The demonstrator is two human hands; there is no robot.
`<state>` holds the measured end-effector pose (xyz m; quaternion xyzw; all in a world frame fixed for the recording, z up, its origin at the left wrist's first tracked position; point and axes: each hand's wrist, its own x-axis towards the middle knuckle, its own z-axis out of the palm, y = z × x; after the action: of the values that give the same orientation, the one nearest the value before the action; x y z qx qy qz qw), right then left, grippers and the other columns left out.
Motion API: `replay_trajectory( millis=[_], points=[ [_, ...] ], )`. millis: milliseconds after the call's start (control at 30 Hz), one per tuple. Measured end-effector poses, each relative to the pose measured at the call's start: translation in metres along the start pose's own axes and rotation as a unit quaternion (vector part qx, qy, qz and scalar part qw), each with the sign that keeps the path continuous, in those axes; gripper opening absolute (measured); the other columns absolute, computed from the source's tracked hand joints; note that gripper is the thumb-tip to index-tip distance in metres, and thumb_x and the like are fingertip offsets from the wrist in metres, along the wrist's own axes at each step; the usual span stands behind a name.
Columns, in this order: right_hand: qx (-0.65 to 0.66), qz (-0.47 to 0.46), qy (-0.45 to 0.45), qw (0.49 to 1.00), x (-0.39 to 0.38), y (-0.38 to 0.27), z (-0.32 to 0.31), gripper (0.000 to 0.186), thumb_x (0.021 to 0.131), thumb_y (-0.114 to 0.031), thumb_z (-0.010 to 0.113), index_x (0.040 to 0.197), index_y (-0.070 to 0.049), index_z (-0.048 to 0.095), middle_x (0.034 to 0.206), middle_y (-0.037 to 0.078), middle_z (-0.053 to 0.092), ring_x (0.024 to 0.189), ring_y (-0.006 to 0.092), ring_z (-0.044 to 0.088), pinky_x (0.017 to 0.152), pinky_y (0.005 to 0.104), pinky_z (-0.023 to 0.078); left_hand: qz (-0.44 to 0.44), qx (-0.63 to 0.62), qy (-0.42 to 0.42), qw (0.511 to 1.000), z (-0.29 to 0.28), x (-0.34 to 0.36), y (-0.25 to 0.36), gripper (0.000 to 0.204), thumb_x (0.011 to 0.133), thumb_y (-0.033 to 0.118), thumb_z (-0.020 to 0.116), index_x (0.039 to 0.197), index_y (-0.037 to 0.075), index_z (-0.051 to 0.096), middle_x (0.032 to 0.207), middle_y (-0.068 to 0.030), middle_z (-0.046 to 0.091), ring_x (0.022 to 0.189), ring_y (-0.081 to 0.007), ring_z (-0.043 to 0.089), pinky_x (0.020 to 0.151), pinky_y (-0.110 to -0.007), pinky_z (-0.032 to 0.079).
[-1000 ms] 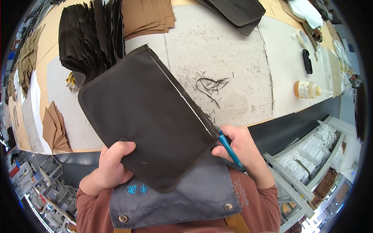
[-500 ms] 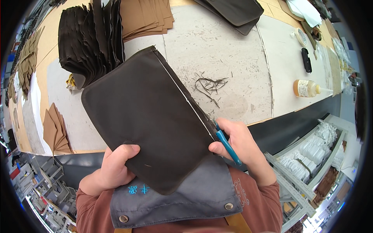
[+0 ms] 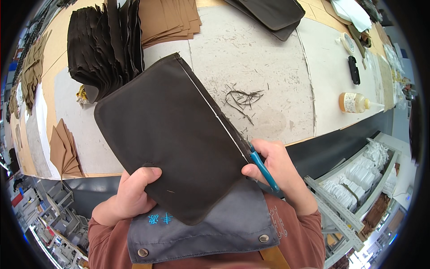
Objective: Trimming the edges of a brown leather pouch using scissors.
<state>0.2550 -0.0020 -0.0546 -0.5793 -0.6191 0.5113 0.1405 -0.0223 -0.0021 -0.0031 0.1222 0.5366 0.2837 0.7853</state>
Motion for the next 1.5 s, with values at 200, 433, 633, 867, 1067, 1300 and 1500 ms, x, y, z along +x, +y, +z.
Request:
replay_trajectory(
  millis=[200,433,633,867,1067,1300,1500],
  points=[
    [0.019,-0.008,0.013,1.0,-0.001,0.004,0.003,0.065,0.067,-0.06,0.075,0.061,-0.002,0.046,0.049,0.008,0.04,0.045,0.0208,0.038,0.045,0.0316,0.038,0.003,0.0,-0.002,1.0,0.0,0.001,0.0,0.051,0.08,0.015,0.043,0.124,-0.009,0.043,0.119,-0.0228,0.056,0.106,-0.0322,0.058,0.092,-0.041,0.047],
    [0.04,-0.009,0.014,0.999,-0.001,0.006,0.006,0.063,0.068,-0.058,0.075,0.061,-0.002,0.046,0.049,0.008,0.039,0.045,0.0201,0.037,0.045,0.0315,0.038,0.008,-0.006,-0.011,1.0,-0.002,0.003,-0.001,0.049,0.081,0.014,0.042,0.124,-0.009,0.043,0.118,-0.023,0.056,0.106,-0.0329,0.058,0.092,-0.041,0.047],
    [0.041,-0.019,0.016,0.999,-0.001,0.009,0.008,0.063,0.069,-0.058,0.074,0.061,-0.002,0.046,0.049,0.008,0.039,0.045,0.0208,0.038,0.045,0.0316,0.038,0.009,-0.015,-0.011,1.0,-0.002,0.003,-0.001,0.049,0.081,0.014,0.042,0.124,-0.009,0.043,0.118,-0.0232,0.056,0.105,-0.0333,0.058,0.092,-0.041,0.047],
    [0.009,-0.02,0.009,1.0,0.002,0.006,0.004,0.066,0.068,-0.062,0.072,0.063,-0.002,0.045,0.05,0.009,0.04,0.046,0.0229,0.042,0.047,0.0332,0.04,-0.009,-0.025,-0.052,0.998,-0.004,0.003,0.0,0.045,0.083,0.007,0.038,0.126,-0.007,0.042,0.124,-0.0205,0.052,0.112,-0.0294,0.055,0.095,-0.039,0.046],
    [0.0,-0.022,0.007,1.0,0.006,0.003,0.002,0.066,0.068,-0.062,0.072,0.064,-0.003,0.044,0.051,0.009,0.04,0.046,0.0233,0.042,0.047,0.0339,0.04,-0.012,-0.028,-0.065,0.997,-0.003,0.004,0.001,0.045,0.084,0.007,0.037,0.127,-0.007,0.042,0.126,-0.0188,0.052,0.114,-0.0283,0.053,0.097,-0.038,0.044],
    [0.052,-0.037,0.026,0.998,0.005,0.011,0.01,0.066,0.07,-0.062,0.071,0.062,-0.003,0.042,0.05,0.008,0.037,0.046,0.0207,0.036,0.045,0.0319,0.038,-0.004,-0.002,-0.013,1.0,0.002,0.005,-0.001,0.051,0.079,0.01,0.042,0.127,-0.008,0.04,0.12,-0.0228,0.054,0.107,-0.0331,0.058,0.092,-0.042,0.048],
    [0.044,-0.038,0.032,0.998,0.005,0.008,0.01,0.066,0.069,-0.062,0.071,0.062,-0.003,0.043,0.05,0.007,0.038,0.046,0.0192,0.036,0.045,0.0313,0.037,-0.006,0.005,-0.014,1.0,0.0,0.004,0.0,0.051,0.079,0.01,0.041,0.127,-0.008,0.04,0.121,-0.0228,0.054,0.107,-0.033,0.057,0.092,-0.042,0.048]
  ],
)
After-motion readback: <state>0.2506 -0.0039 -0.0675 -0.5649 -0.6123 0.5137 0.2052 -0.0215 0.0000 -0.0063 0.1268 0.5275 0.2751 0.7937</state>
